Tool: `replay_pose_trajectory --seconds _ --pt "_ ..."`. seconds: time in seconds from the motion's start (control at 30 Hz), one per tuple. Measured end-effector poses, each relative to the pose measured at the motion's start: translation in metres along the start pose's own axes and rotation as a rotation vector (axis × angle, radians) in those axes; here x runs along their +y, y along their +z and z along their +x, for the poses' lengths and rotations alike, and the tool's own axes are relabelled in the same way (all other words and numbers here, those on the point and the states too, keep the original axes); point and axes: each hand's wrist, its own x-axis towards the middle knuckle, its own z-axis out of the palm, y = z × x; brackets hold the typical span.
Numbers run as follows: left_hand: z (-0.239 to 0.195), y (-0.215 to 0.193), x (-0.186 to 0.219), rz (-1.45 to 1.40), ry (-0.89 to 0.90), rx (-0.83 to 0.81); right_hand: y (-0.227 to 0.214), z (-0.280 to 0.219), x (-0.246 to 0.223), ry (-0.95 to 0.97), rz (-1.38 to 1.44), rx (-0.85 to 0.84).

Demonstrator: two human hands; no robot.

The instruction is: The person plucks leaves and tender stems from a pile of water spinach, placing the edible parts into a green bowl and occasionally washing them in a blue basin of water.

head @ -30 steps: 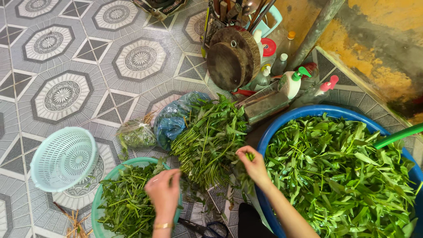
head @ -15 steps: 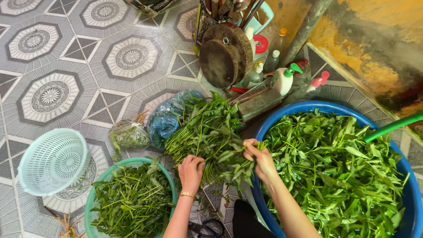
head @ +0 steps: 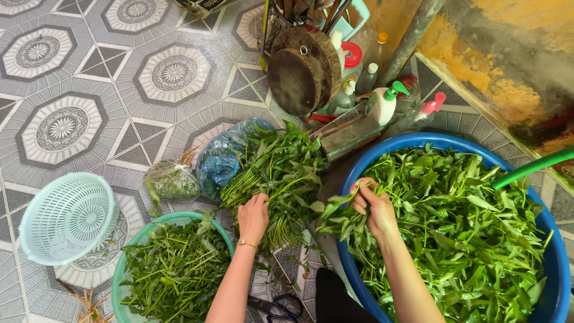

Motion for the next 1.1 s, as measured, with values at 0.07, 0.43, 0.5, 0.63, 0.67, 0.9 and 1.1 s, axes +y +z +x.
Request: replay_pose_trajectory --seconds 0.07,0.43,0.5,0.63,0.67,0.9,1.1 --pt "0.003 0.003 -0.005 0.050 0.006 -0.045 0.005 0.000 0.007 0.023 -0.045 -0.018" --pt "-0.016 -0.042 0.040 -0.352 -0.195 0.140 0.067 -0.027 0.073 -0.316 -0.771 -0.353" --pt "-0.021 -0.052 0.055 -0.405 -0.186 0.158 0.077 -0.033 0.076 -0.290 -0.993 -0.246" --pt "-0.032 -0.072 0.077 -0.559 -0.140 0.232 0.081 -0.027 0.072 -0.285 -0.917 -0.245" --pt "-0.034 -0.076 0.082 -0.561 -0.139 0.235 0.080 -0.024 0.071 -0.136 -0.875 -0.295" --pt "-0.042 -0.087 0.106 -0.545 -0.102 0.258 0.087 -0.031 0.074 0.058 -0.742 -0.431" --pt "-0.048 -0.086 0.108 -0.461 0.023 0.244 0.088 -0.034 0.072 0.087 -0.610 -0.243"
